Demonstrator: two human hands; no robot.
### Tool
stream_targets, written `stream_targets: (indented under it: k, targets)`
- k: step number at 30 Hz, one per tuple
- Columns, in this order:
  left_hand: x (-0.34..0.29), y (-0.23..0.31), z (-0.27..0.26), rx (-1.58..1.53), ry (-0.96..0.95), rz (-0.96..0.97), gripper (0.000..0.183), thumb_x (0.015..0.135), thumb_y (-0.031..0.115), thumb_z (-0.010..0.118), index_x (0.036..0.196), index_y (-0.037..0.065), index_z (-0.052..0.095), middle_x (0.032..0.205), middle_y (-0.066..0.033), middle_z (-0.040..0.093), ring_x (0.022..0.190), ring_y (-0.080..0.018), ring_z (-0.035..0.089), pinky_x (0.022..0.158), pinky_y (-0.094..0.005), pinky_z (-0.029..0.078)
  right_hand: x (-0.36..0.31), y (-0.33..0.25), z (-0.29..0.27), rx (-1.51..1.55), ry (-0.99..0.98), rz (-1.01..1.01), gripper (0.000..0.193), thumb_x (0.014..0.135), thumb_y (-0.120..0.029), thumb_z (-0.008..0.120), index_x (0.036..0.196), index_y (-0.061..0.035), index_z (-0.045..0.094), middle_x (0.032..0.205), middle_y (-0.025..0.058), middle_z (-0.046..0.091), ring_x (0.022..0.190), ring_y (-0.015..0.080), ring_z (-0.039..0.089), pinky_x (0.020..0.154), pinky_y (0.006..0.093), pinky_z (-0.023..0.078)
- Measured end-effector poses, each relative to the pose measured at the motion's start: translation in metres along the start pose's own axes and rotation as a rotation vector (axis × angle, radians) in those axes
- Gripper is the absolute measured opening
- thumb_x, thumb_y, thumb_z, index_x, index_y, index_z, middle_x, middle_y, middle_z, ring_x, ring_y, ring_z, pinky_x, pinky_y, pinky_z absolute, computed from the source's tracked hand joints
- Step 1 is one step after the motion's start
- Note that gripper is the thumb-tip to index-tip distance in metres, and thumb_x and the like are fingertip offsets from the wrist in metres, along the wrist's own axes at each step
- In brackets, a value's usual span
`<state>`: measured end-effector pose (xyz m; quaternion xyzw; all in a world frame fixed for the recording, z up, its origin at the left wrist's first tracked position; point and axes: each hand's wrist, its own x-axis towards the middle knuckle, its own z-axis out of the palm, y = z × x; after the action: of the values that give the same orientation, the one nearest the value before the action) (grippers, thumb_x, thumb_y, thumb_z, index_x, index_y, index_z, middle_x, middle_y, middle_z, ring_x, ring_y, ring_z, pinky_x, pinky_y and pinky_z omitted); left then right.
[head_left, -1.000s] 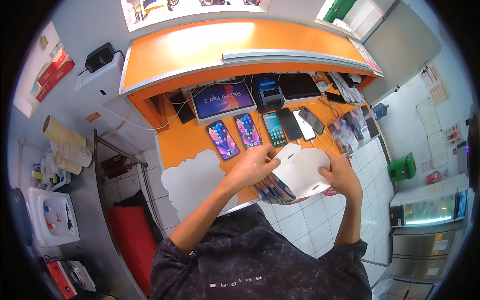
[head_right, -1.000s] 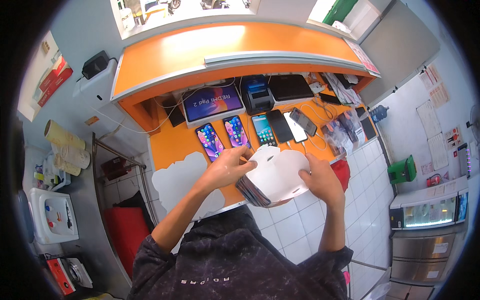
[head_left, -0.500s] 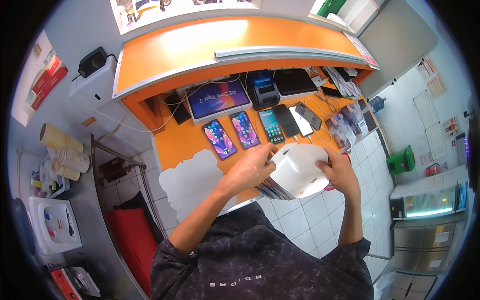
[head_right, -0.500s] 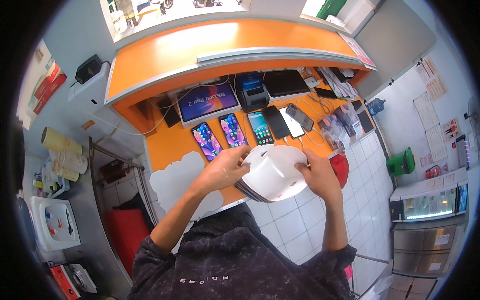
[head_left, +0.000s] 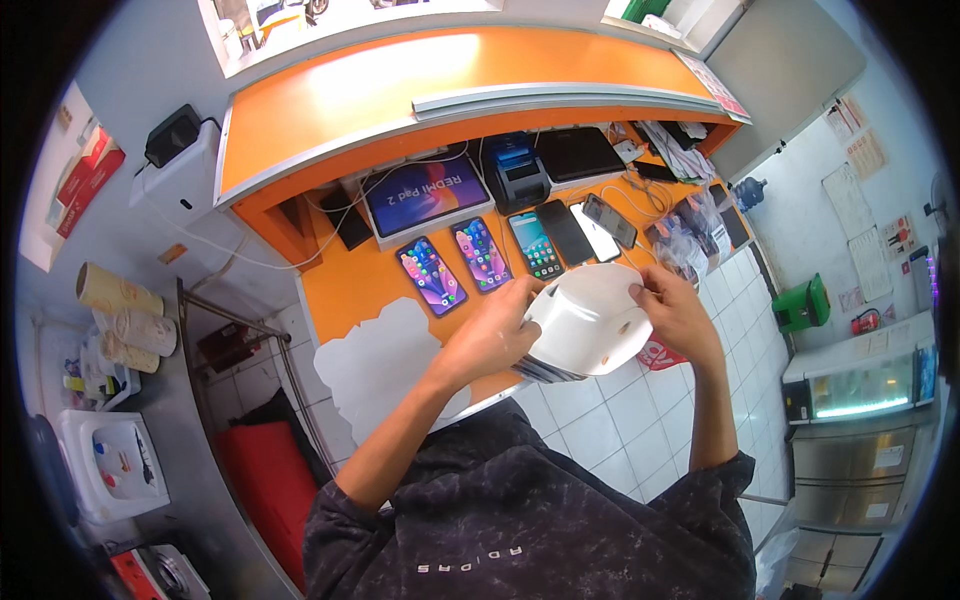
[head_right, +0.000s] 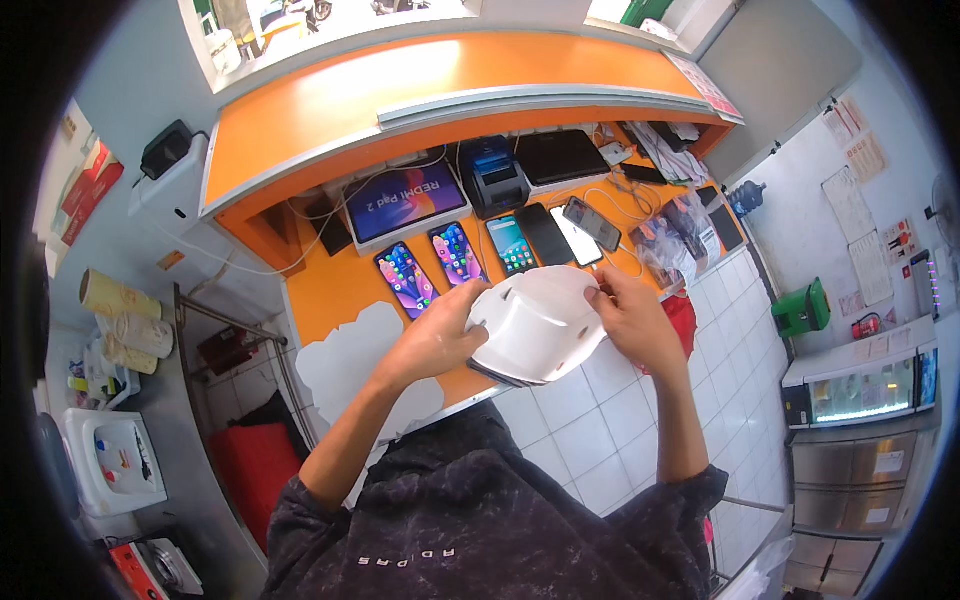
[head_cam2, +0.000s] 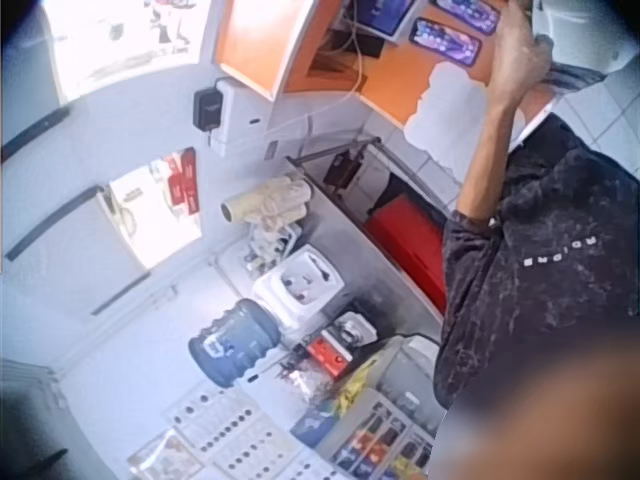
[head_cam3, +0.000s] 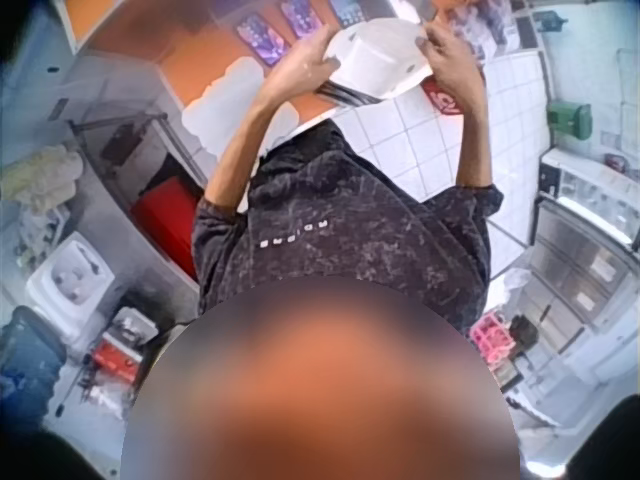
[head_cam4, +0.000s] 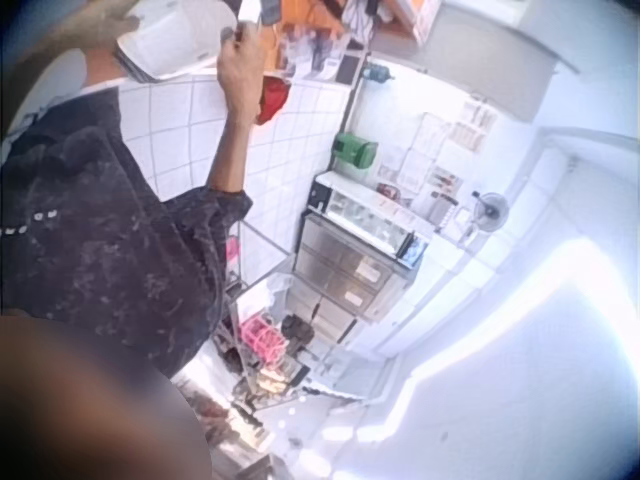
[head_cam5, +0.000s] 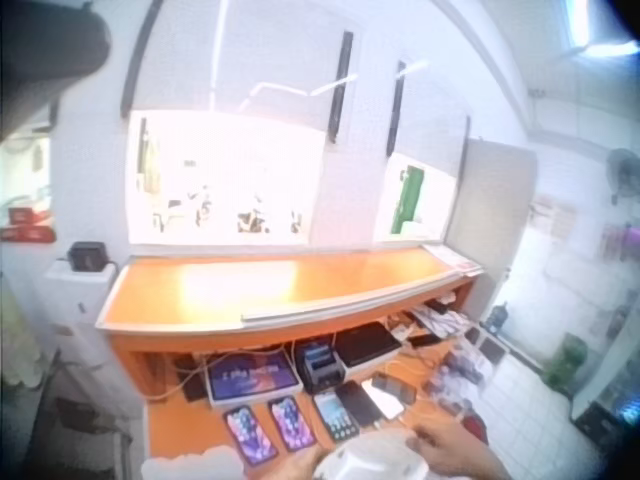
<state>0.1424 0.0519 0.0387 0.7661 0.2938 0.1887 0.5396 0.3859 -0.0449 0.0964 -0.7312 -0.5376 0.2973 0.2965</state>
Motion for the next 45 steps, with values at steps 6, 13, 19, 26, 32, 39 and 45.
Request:
stream_targets:
  k: [6,13,19,26,32,39,45]
  targets:
    - [0.001,-0.001,0.002,-0.044,-0.009,-0.03,0.039,0.082,0.003,0.052,0.12,-0.004,0.049,0.118,-0.0247,0.054,0.114,-0.0387,0.053,0.098,-0.0426,0.041,0.001,-0.001,0.004,-0.032,-0.078,0.154,0.023,0.097,-0.019,0.056,0.109,0.0013,0.055,0.094,0.0144,0.064,0.085,0.021,0.06,0.079,0.0314,0.047]
    - [0.007,-0.004,0.002,0.023,0.088,-0.01,0.038,0.083,0.005,0.049,0.118,-0.007,0.048,0.109,-0.0302,0.057,0.109,-0.0443,0.054,0.095,-0.0455,0.042,-0.032,-0.067,-0.006,-0.46,-0.189,-0.236,0.026,0.087,-0.016,0.068,0.109,-0.0027,0.066,0.108,0.0169,0.067,0.1,0.0297,0.064,0.09,0.0374,0.05]
    - [0.014,-0.007,-0.006,0.061,0.048,-0.015,0.039,0.082,0.006,0.049,0.119,-0.009,0.047,0.107,-0.0319,0.059,0.106,-0.046,0.056,0.093,-0.0458,0.043,0.001,-0.063,0.011,-0.784,-0.709,-0.312,0.036,0.077,-0.002,0.067,0.11,-0.0138,0.072,0.102,0.0119,0.072,0.097,0.0277,0.067,0.091,0.0408,0.049]
    - [0.016,-0.018,-0.022,0.038,-0.071,-0.018,0.041,0.082,0.006,0.054,0.121,-0.007,0.049,0.112,-0.0306,0.06,0.109,-0.0423,0.057,0.094,-0.0445,0.044,-0.005,-0.053,0.024,-1.003,-0.499,-0.722,0.013,0.08,-0.01,0.065,0.087,-0.015,0.074,0.083,0.0031,0.072,0.084,0.0204,0.07,0.087,0.0361,0.047]
    - [0.016,-0.019,-0.026,-0.018,-0.119,-0.027,0.042,0.082,0.006,0.056,0.122,-0.007,0.05,0.113,-0.03,0.061,0.11,-0.0413,0.058,0.094,-0.0431,0.044,-0.006,-0.048,0.02,-1.023,-0.367,-0.86,0.004,0.08,-0.015,0.066,0.077,-0.0157,0.07,0.079,0.0003,0.071,0.08,0.0194,0.07,0.082,0.0349,0.047]
    - [0.02,-0.003,-0.026,0.042,-0.116,0.008,0.038,0.084,0.007,0.052,0.119,-0.008,0.052,0.104,-0.0298,0.063,0.102,-0.0411,0.062,0.089,-0.0435,0.047,-0.012,-0.044,0.024,-1.112,-0.359,-0.839,0.008,0.079,-0.016,0.066,0.072,-0.014,0.067,0.072,-0.0001,0.068,0.071,0.0182,0.07,0.079,0.0342,0.05]
    - [0.02,0.006,-0.044,0.144,-0.168,-0.094,0.037,0.084,0.008,0.052,0.117,-0.008,0.053,0.103,-0.0292,0.064,0.099,-0.0401,0.063,0.087,-0.042,0.048,-0.021,-0.027,0.035,-1.109,-0.142,-0.94,0.008,0.076,-0.016,0.066,0.069,-0.0128,0.064,0.071,0.0009,0.065,0.071,0.0182,0.069,0.083,0.0364,0.051]
